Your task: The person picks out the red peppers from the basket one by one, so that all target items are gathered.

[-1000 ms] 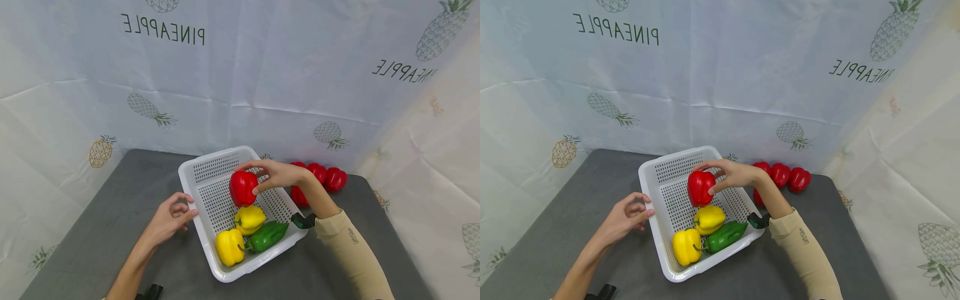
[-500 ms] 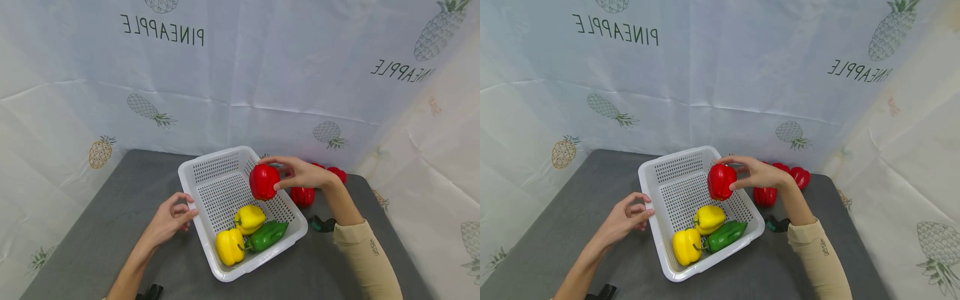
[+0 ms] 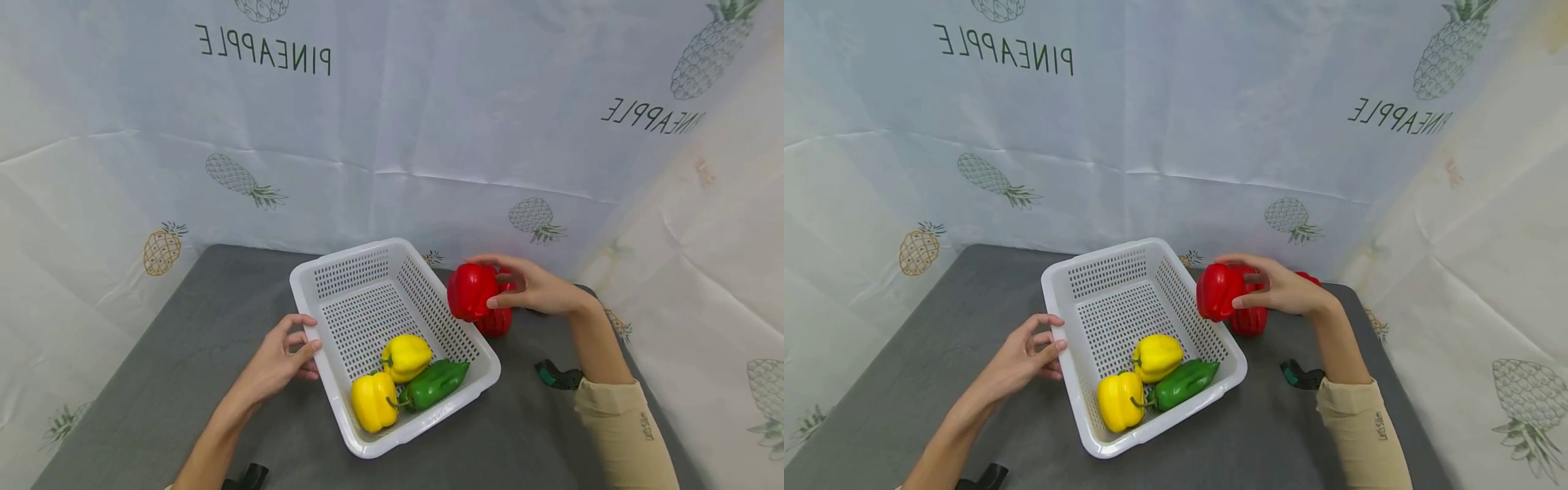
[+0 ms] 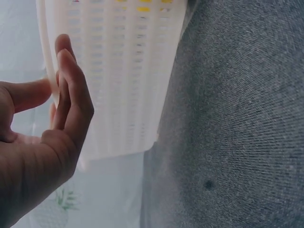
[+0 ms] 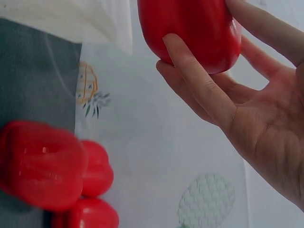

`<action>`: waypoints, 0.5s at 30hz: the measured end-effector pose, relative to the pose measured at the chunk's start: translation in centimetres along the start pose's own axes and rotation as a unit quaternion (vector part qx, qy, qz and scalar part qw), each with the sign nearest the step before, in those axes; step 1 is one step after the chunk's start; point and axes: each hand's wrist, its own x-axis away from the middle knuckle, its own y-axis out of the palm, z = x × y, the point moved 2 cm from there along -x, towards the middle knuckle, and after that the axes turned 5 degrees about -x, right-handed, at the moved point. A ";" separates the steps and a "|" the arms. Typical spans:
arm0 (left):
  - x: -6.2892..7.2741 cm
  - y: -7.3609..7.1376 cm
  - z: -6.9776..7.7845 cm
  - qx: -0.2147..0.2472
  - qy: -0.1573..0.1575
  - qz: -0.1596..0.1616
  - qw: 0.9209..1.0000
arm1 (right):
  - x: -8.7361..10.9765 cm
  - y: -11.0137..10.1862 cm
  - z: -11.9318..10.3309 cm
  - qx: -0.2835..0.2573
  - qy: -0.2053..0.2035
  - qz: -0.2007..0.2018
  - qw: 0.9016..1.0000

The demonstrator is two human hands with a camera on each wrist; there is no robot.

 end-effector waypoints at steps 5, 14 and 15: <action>0.0 0.0 0.1 0.023 0.002 -0.020 1.000 | 1.5 -1.0 0.9 0.009 0.005 0.020 1.000; -0.4 0.1 0.2 0.022 -0.005 -0.035 0.999 | 4.4 -2.8 2.2 0.015 0.031 0.068 0.997; -0.5 0.1 0.2 0.018 -0.004 -0.035 0.999 | 4.7 -2.9 2.4 0.013 0.031 0.069 0.997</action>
